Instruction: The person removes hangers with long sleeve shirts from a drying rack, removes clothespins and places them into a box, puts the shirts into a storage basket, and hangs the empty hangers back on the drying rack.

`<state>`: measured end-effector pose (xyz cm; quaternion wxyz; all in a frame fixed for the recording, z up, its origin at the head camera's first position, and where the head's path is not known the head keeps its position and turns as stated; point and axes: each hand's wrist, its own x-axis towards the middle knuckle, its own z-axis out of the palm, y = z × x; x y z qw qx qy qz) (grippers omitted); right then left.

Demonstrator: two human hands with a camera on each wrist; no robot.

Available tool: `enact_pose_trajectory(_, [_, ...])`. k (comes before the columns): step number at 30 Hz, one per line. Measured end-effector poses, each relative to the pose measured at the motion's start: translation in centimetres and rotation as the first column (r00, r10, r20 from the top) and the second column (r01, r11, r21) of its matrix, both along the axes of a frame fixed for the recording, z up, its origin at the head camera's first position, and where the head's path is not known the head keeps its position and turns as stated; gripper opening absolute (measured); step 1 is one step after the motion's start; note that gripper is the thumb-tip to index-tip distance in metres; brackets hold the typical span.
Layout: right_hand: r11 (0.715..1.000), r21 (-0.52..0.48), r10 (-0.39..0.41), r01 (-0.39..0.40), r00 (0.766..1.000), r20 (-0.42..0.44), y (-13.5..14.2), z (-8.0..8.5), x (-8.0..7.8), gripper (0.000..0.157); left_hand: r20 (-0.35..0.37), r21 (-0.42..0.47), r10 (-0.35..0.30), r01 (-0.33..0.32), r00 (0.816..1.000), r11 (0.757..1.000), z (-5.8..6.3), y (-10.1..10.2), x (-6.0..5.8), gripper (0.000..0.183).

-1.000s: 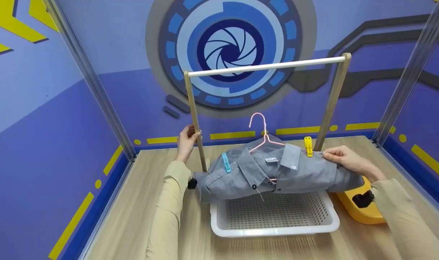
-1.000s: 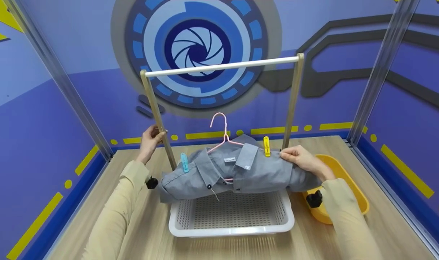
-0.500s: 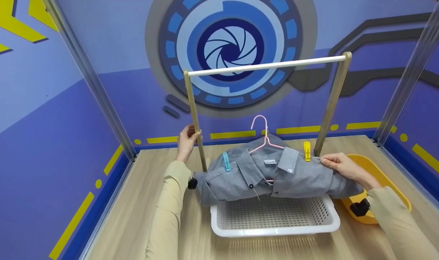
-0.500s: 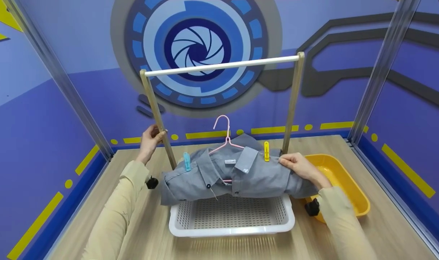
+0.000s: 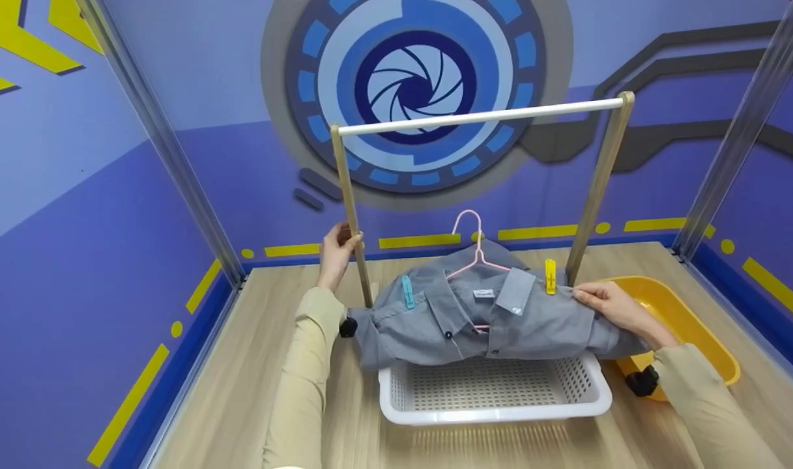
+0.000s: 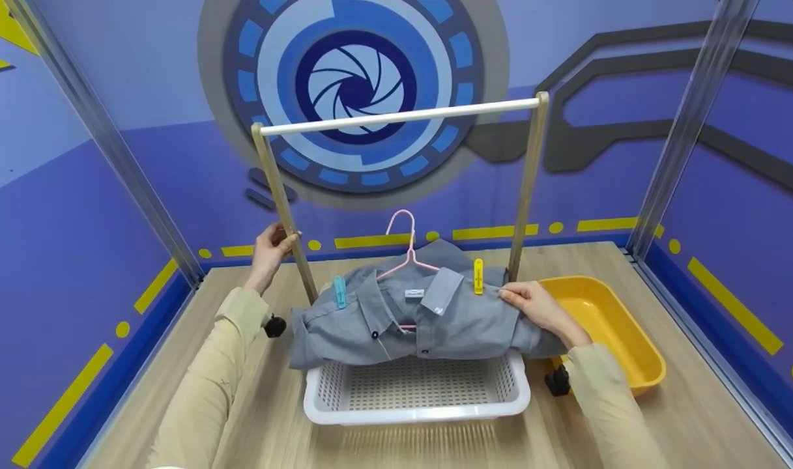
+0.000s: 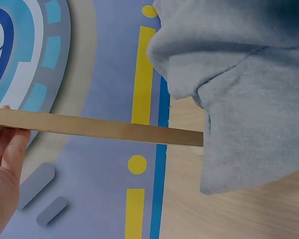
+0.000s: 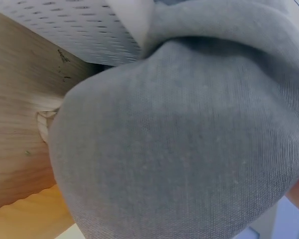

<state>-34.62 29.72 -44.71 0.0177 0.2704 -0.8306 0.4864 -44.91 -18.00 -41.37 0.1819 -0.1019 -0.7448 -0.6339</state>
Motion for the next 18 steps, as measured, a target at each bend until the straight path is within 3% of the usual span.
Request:
enact_pose_trajectory(11, [1.0,-0.026,-0.01,0.01,1.0,-0.025,-0.24,-0.53,0.59,0.017,0.024,0.011,0.048,-0.048,0.999,0.999,-0.38,0.29,-0.25,0.026])
enact_pose_trajectory(18, [0.999,0.009,-0.039,0.04,0.998,-0.051,-0.73,-0.39,0.75,0.016,0.045,0.0,0.036,-0.036,0.998,0.999,-0.34,0.24,0.02,0.03])
